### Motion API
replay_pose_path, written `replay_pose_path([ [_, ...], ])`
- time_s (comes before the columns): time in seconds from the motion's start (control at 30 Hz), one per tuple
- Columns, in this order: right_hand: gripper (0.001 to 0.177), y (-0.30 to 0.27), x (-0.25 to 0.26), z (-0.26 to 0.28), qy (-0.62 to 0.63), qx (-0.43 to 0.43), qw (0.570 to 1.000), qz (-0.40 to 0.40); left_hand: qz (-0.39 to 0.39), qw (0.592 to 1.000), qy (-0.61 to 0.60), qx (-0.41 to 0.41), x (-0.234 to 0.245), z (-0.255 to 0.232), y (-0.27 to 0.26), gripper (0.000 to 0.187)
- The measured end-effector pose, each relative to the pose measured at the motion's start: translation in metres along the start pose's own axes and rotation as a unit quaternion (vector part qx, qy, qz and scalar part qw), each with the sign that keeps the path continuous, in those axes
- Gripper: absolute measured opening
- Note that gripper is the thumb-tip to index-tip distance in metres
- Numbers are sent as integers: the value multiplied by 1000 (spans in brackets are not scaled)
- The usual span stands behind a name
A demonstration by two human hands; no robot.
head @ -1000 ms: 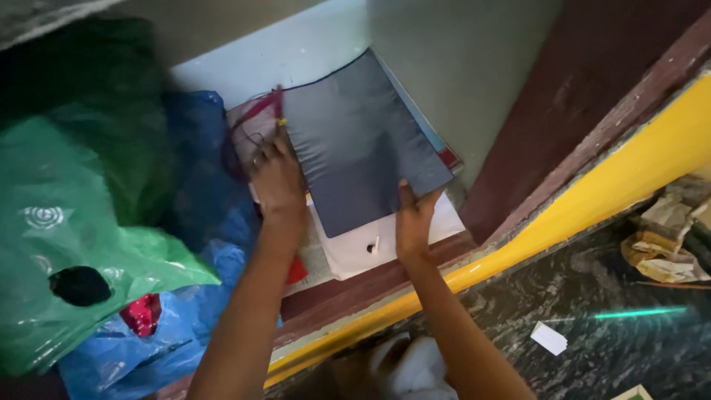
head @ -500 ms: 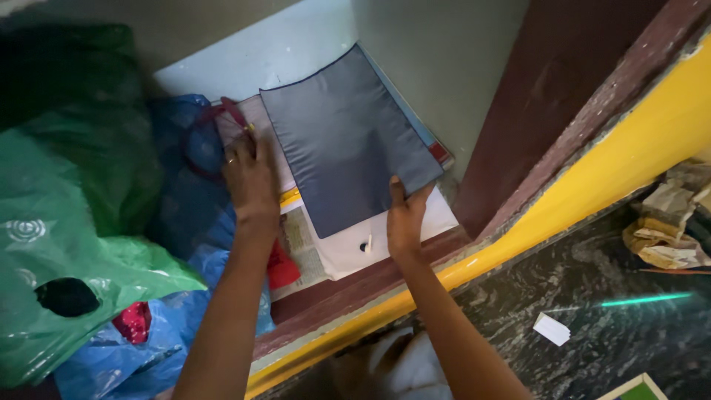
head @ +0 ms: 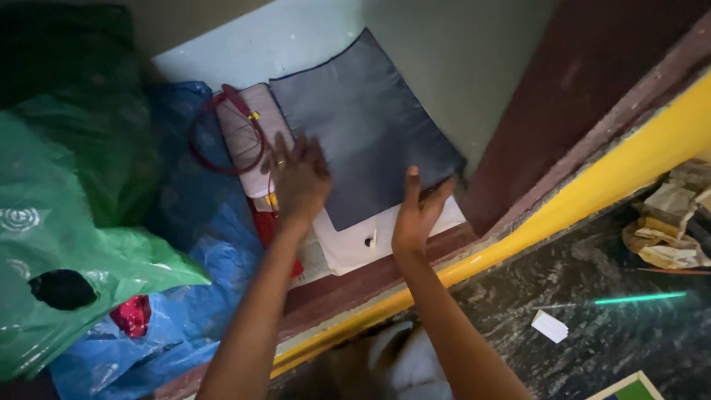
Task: The person tidies a built-in wall shelf unit by rearranging paper documents, moving plastic folders, shuffling cosmetic bottles and containers, and positioning a small plastic basket of personal items.
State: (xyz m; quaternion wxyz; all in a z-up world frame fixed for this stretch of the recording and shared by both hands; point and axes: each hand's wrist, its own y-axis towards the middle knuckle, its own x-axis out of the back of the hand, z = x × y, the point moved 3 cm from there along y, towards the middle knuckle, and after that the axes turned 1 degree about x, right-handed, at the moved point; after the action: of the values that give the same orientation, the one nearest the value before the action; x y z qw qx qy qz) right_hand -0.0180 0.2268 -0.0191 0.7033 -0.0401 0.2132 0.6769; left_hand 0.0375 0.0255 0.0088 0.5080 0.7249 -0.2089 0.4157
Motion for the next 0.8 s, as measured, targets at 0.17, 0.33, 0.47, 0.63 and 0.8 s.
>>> replay_pose_path([
  [0.17,90,0,-5,8,-71,12,997,22,40,999,12,-26,-9,-6,5,49],
  [0.33,92,0,-5,8,-118,19,992,41,79,996,28,-16,0,-12,7,52],
  [0.47,95,1,-1,-2,-138,13,989,45,117,986,106,-62,5,-31,1,58],
  [0.63,95,-1,3,-11,-184,84,978,42,193,981,-4,-21,23,-32,-8,60],
  [0.8,96,0,0,-5,-163,3,986,35,235,968,85,-22,23,-49,-5,48],
])
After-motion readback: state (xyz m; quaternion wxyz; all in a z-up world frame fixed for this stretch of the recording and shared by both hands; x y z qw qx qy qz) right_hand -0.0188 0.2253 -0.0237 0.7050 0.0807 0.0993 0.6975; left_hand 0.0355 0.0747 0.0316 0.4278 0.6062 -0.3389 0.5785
